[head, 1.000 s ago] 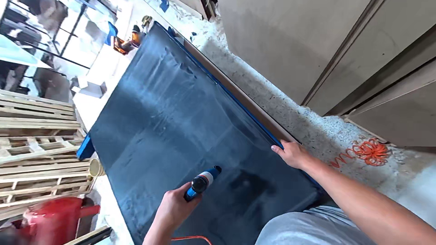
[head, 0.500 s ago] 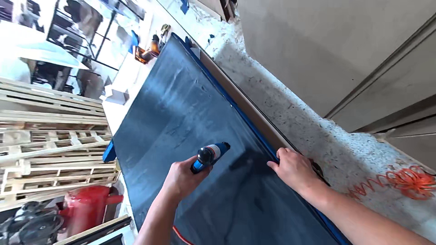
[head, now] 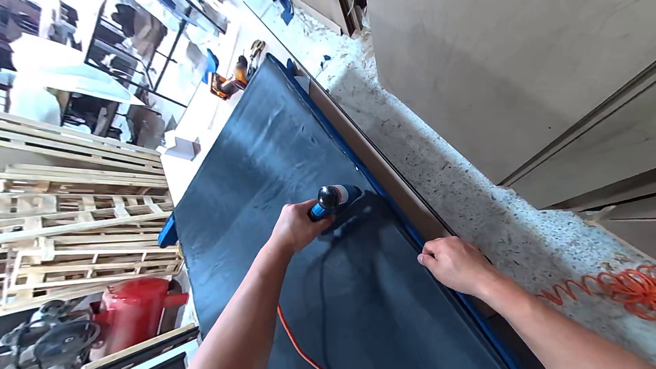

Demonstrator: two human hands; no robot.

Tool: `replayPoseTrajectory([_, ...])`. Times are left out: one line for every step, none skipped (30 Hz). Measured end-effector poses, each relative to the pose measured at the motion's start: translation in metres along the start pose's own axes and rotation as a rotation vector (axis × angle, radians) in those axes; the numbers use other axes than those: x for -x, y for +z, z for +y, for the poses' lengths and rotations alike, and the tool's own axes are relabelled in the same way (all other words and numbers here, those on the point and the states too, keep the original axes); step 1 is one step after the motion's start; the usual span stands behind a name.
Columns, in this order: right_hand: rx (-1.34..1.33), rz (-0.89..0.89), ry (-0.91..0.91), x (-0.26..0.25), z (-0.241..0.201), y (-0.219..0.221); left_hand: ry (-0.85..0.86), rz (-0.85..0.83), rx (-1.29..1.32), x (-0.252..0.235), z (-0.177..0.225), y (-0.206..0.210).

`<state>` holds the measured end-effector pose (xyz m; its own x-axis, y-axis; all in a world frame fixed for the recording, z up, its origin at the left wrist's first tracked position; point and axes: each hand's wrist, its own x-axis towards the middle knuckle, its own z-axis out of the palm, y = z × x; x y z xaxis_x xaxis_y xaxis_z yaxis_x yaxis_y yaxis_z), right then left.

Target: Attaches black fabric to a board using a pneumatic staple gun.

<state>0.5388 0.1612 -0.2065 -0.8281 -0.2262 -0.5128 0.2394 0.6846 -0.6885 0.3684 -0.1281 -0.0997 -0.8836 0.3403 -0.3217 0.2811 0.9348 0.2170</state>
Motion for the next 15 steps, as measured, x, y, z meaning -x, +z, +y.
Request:
replayPoseTrajectory([0.014, 0.001, -0.011, -0.002, 0.001, 0.001, 0.005, 0.001, 0.005, -0.004, -0.002, 0.002])
replayPoseTrajectory([0.006, 0.017, -0.021, -0.002, 0.004, 0.004, 0.007, -0.002, 0.009, -0.009, -0.002, 0.004])
replayPoseTrajectory([-0.026, 0.043, -0.025, -0.002, 0.007, 0.008, 0.001, -0.008, 0.009, -0.013, -0.003, 0.005])
replayPoseTrajectory([-0.073, 0.081, -0.024, -0.002, 0.010, 0.012, -0.006, -0.012, 0.006, -0.018, -0.002, 0.006])
replayPoseTrajectory([-0.127, 0.121, -0.015, -0.001, 0.013, 0.016, -0.016, -0.017, 0.007, -0.022, -0.002, 0.007])
replayPoseTrajectory([-0.188, 0.156, 0.003, 0.000, 0.015, 0.020, -0.027, -0.021, 0.012, -0.027, -0.002, 0.008])
replayPoseTrajectory([-0.246, 0.177, 0.027, 0.000, 0.015, 0.022, -0.038, -0.030, 0.024, -0.030, -0.003, 0.008])
replayPoseTrajectory([-0.295, 0.189, 0.044, 0.000, 0.016, 0.024, -0.046, -0.035, 0.037, -0.033, -0.004, 0.007])
replayPoseTrajectory([-0.333, 0.196, 0.055, 0.000, 0.018, 0.026, -0.044, -0.031, 0.050, -0.035, -0.006, 0.007])
replayPoseTrajectory([-0.361, 0.198, 0.061, -0.001, 0.019, 0.027, -0.040, -0.027, 0.061, -0.036, -0.008, 0.007])
replayPoseTrajectory([-0.388, 0.198, 0.062, -0.001, 0.021, 0.028, -0.035, -0.025, 0.070, -0.038, -0.009, 0.006])
replayPoseTrajectory([-0.411, 0.201, 0.056, -0.002, 0.022, 0.029, -0.031, -0.022, 0.077, -0.039, -0.009, 0.005])
replayPoseTrajectory([-0.430, 0.203, 0.050, -0.002, 0.023, 0.030, -0.029, -0.020, 0.087, -0.040, -0.009, 0.005])
replayPoseTrajectory([-0.445, 0.202, 0.048, -0.002, 0.023, 0.030, -0.034, -0.024, 0.100, -0.041, -0.008, 0.005])
replayPoseTrajectory([-0.454, 0.200, 0.047, -0.002, 0.024, 0.030, -0.041, -0.035, 0.111, -0.043, -0.007, 0.005])
